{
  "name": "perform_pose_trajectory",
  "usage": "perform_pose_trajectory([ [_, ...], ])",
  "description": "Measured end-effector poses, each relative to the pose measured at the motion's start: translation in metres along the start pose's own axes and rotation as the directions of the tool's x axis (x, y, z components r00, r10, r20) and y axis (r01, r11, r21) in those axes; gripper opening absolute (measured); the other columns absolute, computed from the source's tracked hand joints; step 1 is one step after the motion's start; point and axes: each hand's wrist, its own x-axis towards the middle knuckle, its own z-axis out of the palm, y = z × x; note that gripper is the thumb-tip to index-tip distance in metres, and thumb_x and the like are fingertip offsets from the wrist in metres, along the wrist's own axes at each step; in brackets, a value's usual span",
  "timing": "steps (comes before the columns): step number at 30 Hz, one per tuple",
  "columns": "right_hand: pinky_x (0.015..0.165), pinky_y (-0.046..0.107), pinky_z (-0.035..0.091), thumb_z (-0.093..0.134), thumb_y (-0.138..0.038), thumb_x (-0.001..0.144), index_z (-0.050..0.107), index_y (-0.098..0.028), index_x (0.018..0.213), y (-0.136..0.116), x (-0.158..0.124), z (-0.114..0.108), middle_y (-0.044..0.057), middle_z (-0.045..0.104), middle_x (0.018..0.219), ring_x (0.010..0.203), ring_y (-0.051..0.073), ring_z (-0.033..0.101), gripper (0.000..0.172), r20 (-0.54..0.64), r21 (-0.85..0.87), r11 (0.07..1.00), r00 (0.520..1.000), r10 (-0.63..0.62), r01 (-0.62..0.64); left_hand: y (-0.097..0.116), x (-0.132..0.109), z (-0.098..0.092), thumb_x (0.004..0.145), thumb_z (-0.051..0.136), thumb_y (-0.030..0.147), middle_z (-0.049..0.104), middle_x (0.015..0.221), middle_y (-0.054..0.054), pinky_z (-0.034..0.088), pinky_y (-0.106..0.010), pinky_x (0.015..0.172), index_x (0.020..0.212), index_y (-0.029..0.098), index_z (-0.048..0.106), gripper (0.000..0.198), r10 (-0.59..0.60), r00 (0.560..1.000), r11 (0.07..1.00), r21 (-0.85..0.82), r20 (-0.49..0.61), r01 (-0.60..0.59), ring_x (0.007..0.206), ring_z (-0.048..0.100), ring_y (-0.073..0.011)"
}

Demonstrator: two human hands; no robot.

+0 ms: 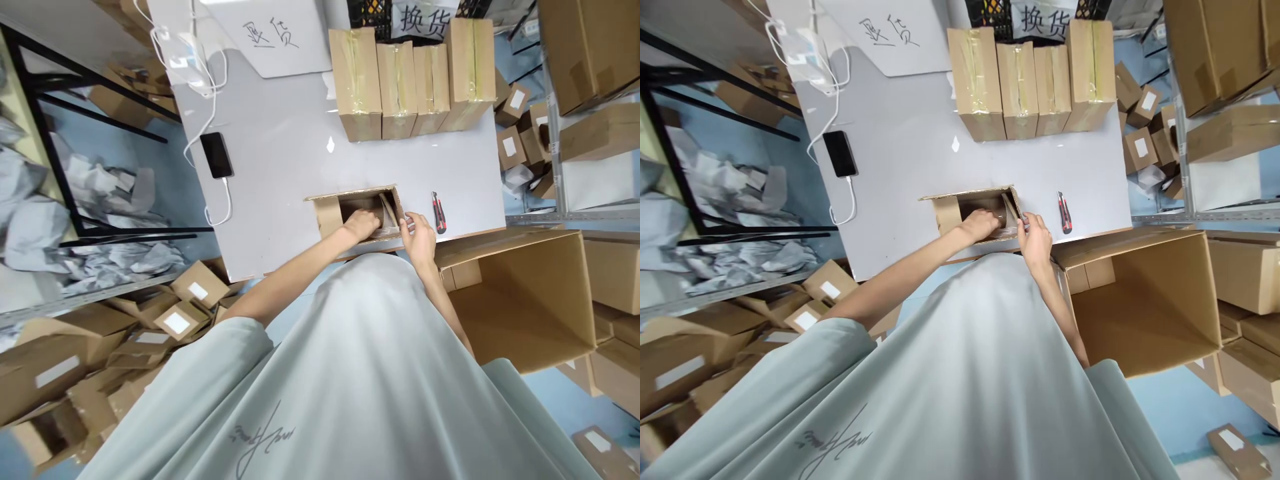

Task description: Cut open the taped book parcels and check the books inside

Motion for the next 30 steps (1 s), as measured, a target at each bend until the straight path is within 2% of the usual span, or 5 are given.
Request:
perform_pose_trajectory([
  [6,0.092,0.041,0.062,0.051,-0.044,0.115,0.076,-0.019,0.132,0.004,0.001,0.000,0.014,0.082,0.120,0.088,0.027,0.079,0.039,0.015,-0.014,0.999,0.999,-0.031,0.032,-0.008,-0.007,-0.004,0.114,0.058,0.037,0.086,0.096,-0.012,0.053,-0.033,0.080,0.100,0.021,0.089,0.037,-0.064,0.986,0.983,-0.164,0.153,0.089,0.090,0.081,-0.0261],
  [12,0.089,0.043,0.063,0.050,-0.048,0.115,0.078,-0.022,0.129,0.004,0.005,-0.005,0.014,0.082,0.118,0.088,0.029,0.079,0.040,0.037,-0.020,0.998,0.998,-0.055,0.056,0.012,0.031,-0.010,0.110,0.060,0.016,0.085,0.121,-0.023,0.057,-0.036,0.092,0.146,0.008,0.075,0.040,-0.015,0.999,0.998,-0.066,-0.031,0.013,0.112,0.083,-0.0319],
  [19,0.089,0.044,0.062,0.048,-0.049,0.114,0.079,-0.021,0.126,0.002,0.007,-0.007,0.016,0.083,0.119,0.088,0.030,0.080,0.044,0.046,-0.015,0.998,0.997,-0.063,0.063,0.009,0.056,-0.012,0.102,0.062,0.007,0.086,0.113,-0.025,0.056,-0.039,0.084,0.107,0.007,0.090,0.028,0.010,0.998,1.000,-0.006,0.066,-0.010,0.102,0.084,-0.0325],
  [24,0.087,0.043,0.062,0.044,-0.049,0.116,0.080,-0.022,0.125,0.001,0.005,-0.005,0.015,0.083,0.118,0.088,0.030,0.079,0.047,0.006,-0.040,0.997,0.998,-0.066,0.066,0.007,0.029,-0.027,0.101,0.057,0.001,0.086,0.106,-0.027,0.054,-0.044,0.089,0.109,0.007,0.090,0.034,0.009,0.999,0.999,0.052,0.036,-0.011,0.105,0.084,-0.0364],
  [30,0.088,0.046,0.063,0.049,-0.049,0.114,0.080,-0.022,0.125,0.000,0.005,-0.005,0.015,0.083,0.119,0.090,0.032,0.081,0.042,0.026,-0.022,0.998,0.998,-0.056,0.057,-0.005,-0.043,-0.050,0.107,0.057,0.007,0.088,0.114,-0.019,0.051,-0.040,0.075,0.136,0.021,0.084,0.042,-0.051,0.985,0.998,0.017,-0.165,0.054,0.099,0.083,-0.0345],
])
